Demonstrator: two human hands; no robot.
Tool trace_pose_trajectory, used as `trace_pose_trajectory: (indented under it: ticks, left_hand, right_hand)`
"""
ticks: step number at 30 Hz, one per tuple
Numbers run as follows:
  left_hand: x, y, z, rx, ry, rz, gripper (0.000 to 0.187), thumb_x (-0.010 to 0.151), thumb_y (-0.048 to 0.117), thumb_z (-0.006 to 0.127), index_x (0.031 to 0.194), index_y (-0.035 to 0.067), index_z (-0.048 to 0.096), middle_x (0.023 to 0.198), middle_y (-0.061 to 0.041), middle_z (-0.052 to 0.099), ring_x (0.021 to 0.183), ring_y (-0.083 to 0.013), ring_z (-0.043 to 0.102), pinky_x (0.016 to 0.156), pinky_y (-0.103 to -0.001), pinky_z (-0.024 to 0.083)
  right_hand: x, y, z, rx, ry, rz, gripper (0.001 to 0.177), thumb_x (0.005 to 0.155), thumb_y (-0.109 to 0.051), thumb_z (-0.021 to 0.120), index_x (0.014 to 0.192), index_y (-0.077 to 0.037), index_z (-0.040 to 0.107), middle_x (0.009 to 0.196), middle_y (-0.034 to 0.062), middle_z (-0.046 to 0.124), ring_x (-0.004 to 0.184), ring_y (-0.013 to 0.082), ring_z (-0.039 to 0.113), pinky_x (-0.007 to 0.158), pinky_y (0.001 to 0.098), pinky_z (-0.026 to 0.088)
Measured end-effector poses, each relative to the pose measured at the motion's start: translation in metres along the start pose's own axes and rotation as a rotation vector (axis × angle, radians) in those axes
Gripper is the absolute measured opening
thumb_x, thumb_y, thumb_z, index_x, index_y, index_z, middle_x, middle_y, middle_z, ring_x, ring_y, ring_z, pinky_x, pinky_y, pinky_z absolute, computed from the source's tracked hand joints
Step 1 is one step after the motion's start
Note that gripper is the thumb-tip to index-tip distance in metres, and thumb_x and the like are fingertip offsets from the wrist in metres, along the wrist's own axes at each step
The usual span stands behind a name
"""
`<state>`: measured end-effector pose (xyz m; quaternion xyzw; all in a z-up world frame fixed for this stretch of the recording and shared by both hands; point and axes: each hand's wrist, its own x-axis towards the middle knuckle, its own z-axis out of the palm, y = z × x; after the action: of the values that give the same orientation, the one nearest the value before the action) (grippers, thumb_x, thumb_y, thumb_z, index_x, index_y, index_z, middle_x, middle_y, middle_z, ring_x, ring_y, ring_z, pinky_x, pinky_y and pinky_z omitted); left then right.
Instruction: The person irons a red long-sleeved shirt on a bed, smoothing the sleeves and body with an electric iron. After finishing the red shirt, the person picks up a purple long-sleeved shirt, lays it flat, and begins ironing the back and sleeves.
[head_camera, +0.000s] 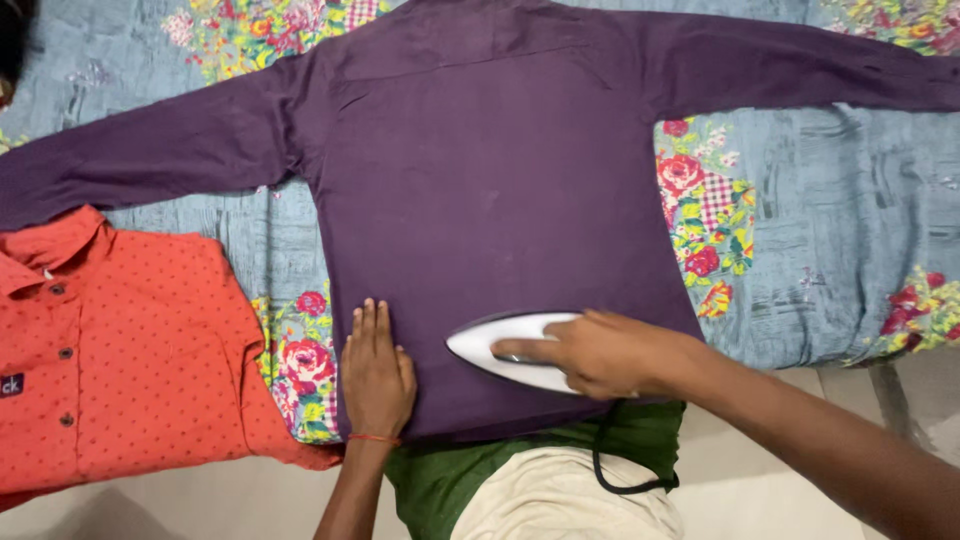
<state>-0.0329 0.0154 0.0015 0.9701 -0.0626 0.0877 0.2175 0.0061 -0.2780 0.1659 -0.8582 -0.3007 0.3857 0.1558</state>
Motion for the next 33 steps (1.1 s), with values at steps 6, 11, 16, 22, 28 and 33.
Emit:
trace_pose_trajectory:
  ticks: [6, 11, 16, 22, 28, 33]
  left_hand:
    - [-0.004, -0.02, -0.01, -0.406, 0.08, -0.104, 0.063, 0.096, 0.008, 0.046, 0.158, 0.001, 0.037, 0.163, -0.022, 0.041, 0.151, -0.0381, 0.041, 0.123, -0.046, 0.034]
    - [-0.012, -0.033, -0.012, -1.066, 0.238, -0.157, 0.075, 0.107, 0.04, 0.039, 0.168, 0.005, 0.011, 0.176, -0.018, 0.015, 0.163, -0.0342, 0.019, 0.13, -0.048, 0.018]
    - [-0.014, -0.044, 0.0, -1.382, 0.381, -0.191, 0.092, 0.102, 0.057, 0.047, 0.168, 0.01, 0.003, 0.177, -0.017, 0.011, 0.164, -0.0346, 0.015, 0.131, -0.049, 0.008]
    - [-0.017, -0.045, -0.008, -1.476, 0.554, -0.17, 0.094, 0.101, 0.058, 0.052, 0.168, 0.01, 0.006, 0.173, -0.022, 0.017, 0.161, -0.0409, 0.022, 0.132, -0.052, 0.011]
    - [-0.004, -0.043, -0.054, -1.332, 0.778, -0.141, 0.093, 0.104, 0.06, 0.05, 0.169, 0.009, 0.009, 0.173, -0.024, 0.024, 0.159, -0.0415, 0.03, 0.132, -0.052, 0.021]
    - [-0.008, -0.02, -0.041, -1.138, 0.624, -0.215, 0.084, 0.107, 0.048, 0.045, 0.166, 0.004, 0.004, 0.171, -0.022, 0.024, 0.156, -0.0362, 0.032, 0.126, -0.047, 0.026]
  right_hand:
    - [0.015, -0.027, 0.006, 0.017, -0.029, -0.078, 0.094, 0.076, -0.005, 0.061, 0.158, -0.038, 0.029, 0.106, 0.0177, 0.066, 0.091, 0.0416, 0.068, 0.08, 0.0523, 0.055]
    - [0.077, -0.075, 0.005, -0.01, 0.003, -0.165, 0.095, 0.078, -0.003, 0.059, 0.161, -0.036, 0.028, 0.098, 0.0203, 0.068, 0.09, 0.0427, 0.068, 0.081, 0.0546, 0.053]
    - [0.069, -0.077, 0.006, 0.008, -0.02, -0.174, 0.098, 0.075, -0.001, 0.058, 0.162, -0.035, 0.025, 0.099, 0.0208, 0.069, 0.094, 0.0427, 0.067, 0.085, 0.0549, 0.052]
    - [0.051, -0.098, 0.03, 0.047, -0.055, -0.154, 0.092, 0.077, -0.004, 0.058, 0.159, -0.038, 0.031, 0.116, 0.0197, 0.064, 0.091, 0.0441, 0.067, 0.083, 0.0527, 0.053]
    - [0.11, -0.147, 0.041, 0.21, 0.157, -0.084, 0.083, 0.085, -0.005, 0.054, 0.161, -0.026, 0.028, 0.106, 0.0289, 0.063, 0.084, 0.0482, 0.066, 0.081, 0.0555, 0.054]
    - [0.119, -0.138, 0.048, 0.206, 0.464, -0.061, 0.078, 0.089, -0.006, 0.055, 0.161, -0.025, 0.03, 0.107, 0.0344, 0.061, 0.082, 0.0539, 0.065, 0.076, 0.0588, 0.055]
